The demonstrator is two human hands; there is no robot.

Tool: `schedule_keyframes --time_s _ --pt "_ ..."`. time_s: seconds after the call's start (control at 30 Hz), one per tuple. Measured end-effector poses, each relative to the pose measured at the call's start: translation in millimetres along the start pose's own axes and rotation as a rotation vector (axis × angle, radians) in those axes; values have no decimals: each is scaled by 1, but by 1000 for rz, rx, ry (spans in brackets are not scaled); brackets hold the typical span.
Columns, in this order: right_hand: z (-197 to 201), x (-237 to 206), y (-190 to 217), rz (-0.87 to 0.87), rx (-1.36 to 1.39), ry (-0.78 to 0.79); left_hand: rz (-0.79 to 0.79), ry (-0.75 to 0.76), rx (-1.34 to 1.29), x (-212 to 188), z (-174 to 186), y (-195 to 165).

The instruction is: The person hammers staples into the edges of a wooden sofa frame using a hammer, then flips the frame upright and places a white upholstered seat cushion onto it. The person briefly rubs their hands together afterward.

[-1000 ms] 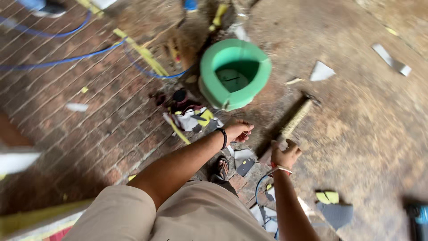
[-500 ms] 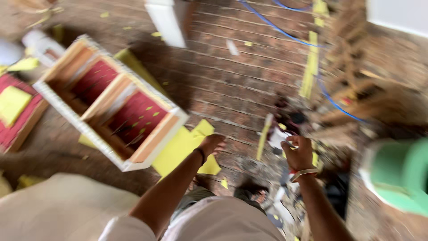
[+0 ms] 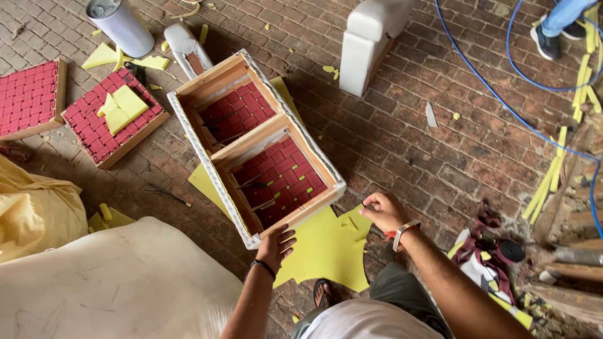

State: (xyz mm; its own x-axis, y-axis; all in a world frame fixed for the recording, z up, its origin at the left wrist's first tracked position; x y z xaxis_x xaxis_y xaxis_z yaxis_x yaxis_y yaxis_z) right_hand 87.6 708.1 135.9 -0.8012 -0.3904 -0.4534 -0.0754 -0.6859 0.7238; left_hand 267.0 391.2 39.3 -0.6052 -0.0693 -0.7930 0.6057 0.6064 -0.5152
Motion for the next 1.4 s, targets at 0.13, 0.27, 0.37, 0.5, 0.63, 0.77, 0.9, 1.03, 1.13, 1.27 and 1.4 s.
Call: schedule_keyframes --time_s 0.13,0.27,0.37,0.5,0.63,0.77,0.9,1.03,1.13,1.27,1.4 --pt "28 52 -2 -43 111 24 -82 35 -46 15 -40 -45" --pt "73 122 -29 34 189 -16 -110 60 -92 54 -77 -79" --pt "113 186 -60 -45 230 -5 -112 82 -140 108 -108 -100" --pt "172 275 -80 -175 358 20 -86 61 -164 190 -168 -138" --pt "242 334 -77 -373 334 87 9 43 -69 262 -261 -185" --pt "293 397 -60 -249 438 63 -48 59 79 318 -339 -253" --pt "320 475 -66 -331 617 101 -35 61 193 367 -380 -298" --pt "335 569 -75 -355 749 113 9 37 165 432 -387 -327" --pt "339 631 -79 -338 668 92 -34 75 42 496 -391 -345" --pt "333 711 -70 -423 903 74 -8 64 7 590 -418 -381" --pt "318 746 -71 -582 1050 -48 -26 7 52 650 -436 -418"
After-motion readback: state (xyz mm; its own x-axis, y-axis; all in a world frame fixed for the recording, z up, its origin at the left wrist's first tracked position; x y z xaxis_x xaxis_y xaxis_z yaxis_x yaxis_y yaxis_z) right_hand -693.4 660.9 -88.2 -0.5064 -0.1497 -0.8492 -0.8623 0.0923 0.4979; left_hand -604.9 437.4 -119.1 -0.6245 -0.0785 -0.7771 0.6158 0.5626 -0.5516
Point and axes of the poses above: each hand's wrist, its own x-axis towards the middle knuckle, its own z-axis out of the back of the hand, y = z × x, the point moved 3 cm from there along x, towards the middle knuckle, and after that the axes turned 9 degrees about y, right-handed, at the moved point
